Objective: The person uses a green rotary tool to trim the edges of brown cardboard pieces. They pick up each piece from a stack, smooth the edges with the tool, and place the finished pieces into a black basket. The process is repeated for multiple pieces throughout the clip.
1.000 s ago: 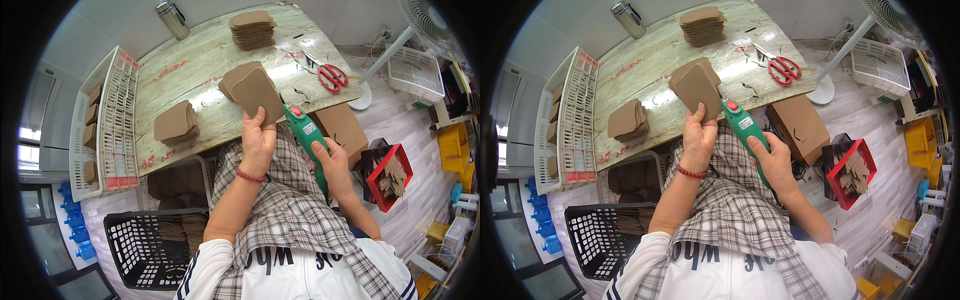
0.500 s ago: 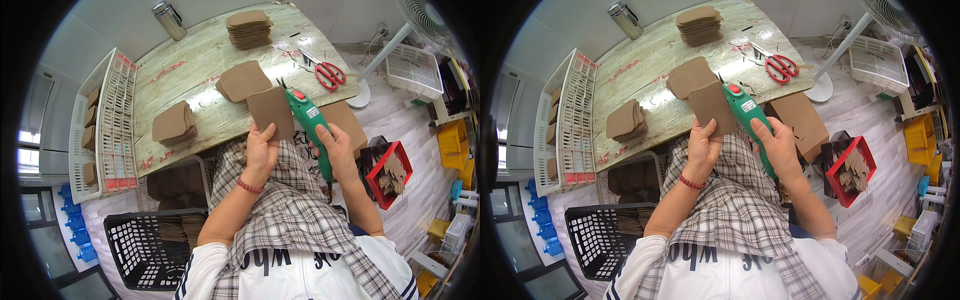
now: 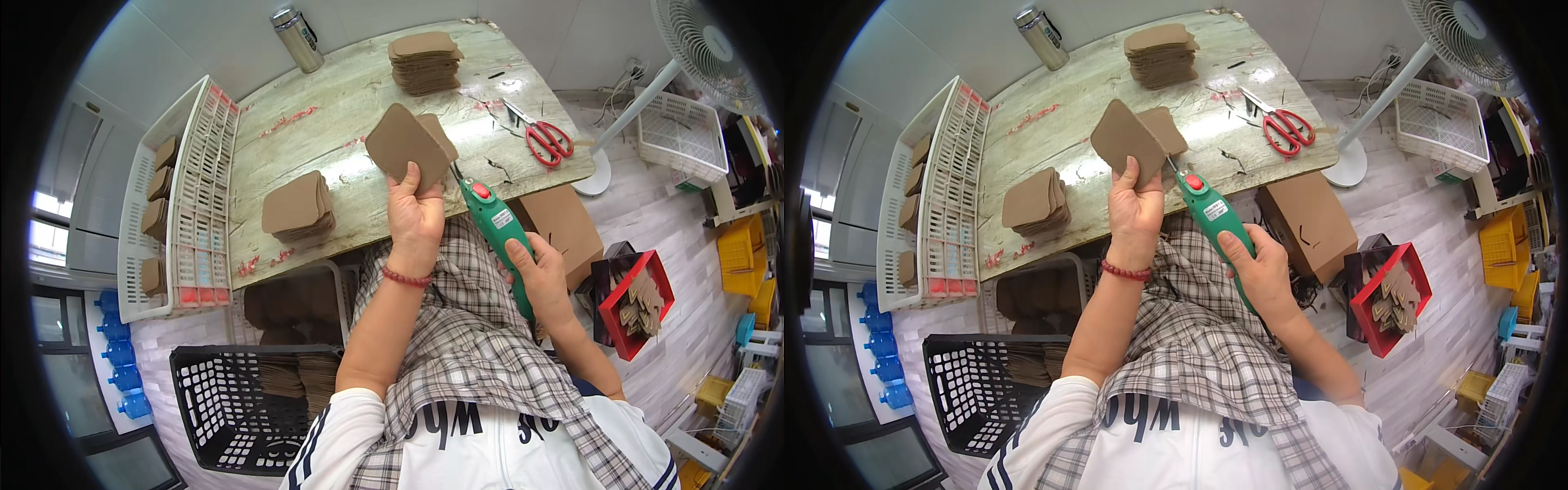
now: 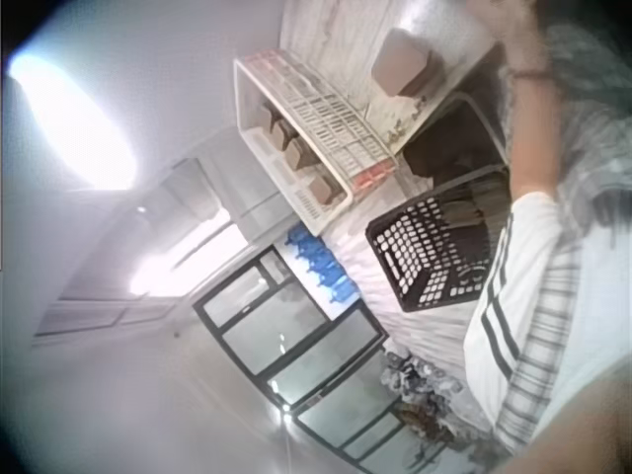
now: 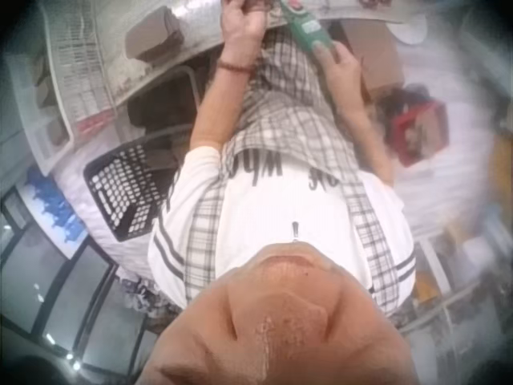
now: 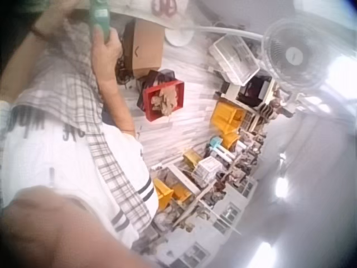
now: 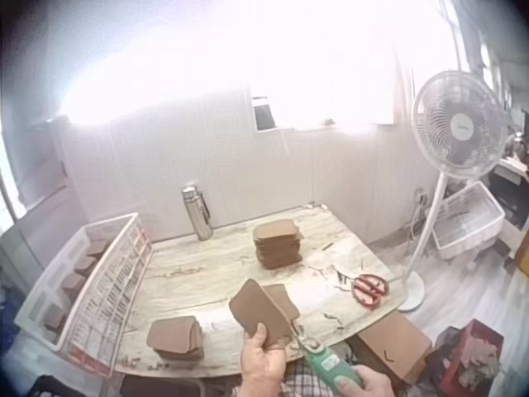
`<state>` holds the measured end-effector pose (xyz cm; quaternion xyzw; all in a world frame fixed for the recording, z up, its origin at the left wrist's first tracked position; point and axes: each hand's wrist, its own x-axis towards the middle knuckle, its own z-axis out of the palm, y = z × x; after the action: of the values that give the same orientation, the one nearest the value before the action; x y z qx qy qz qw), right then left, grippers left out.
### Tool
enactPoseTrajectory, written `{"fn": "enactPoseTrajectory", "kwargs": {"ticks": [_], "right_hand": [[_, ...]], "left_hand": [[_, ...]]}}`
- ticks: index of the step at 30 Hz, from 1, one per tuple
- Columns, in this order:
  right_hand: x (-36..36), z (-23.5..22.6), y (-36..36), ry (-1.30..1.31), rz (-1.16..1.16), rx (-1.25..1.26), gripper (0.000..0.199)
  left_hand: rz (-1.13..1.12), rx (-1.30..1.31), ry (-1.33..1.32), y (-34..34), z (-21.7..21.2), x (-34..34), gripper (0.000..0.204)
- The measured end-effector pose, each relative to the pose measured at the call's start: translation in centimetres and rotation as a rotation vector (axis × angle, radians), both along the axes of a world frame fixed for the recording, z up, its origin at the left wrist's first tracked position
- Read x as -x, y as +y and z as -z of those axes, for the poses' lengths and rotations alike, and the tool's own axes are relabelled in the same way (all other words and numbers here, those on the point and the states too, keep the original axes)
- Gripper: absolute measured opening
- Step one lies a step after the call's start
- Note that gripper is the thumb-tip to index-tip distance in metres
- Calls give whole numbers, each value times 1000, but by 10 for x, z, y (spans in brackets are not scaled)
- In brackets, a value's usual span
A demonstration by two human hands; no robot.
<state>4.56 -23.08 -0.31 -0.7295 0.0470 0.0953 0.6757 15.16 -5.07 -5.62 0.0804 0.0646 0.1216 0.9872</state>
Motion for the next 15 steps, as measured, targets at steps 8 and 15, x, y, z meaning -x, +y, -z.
{"fn": "enactPoseTrajectory", "kwargs": {"ticks": [8,15], "right_hand": [[-2,-4,-1,-8,38,-9,39],[-15,-8,-14,-68,95,-59,39]], "left_hand": [[43,13,44,-24,-4,4,43],[196,-172,-18,-30,4,23,38]]}}
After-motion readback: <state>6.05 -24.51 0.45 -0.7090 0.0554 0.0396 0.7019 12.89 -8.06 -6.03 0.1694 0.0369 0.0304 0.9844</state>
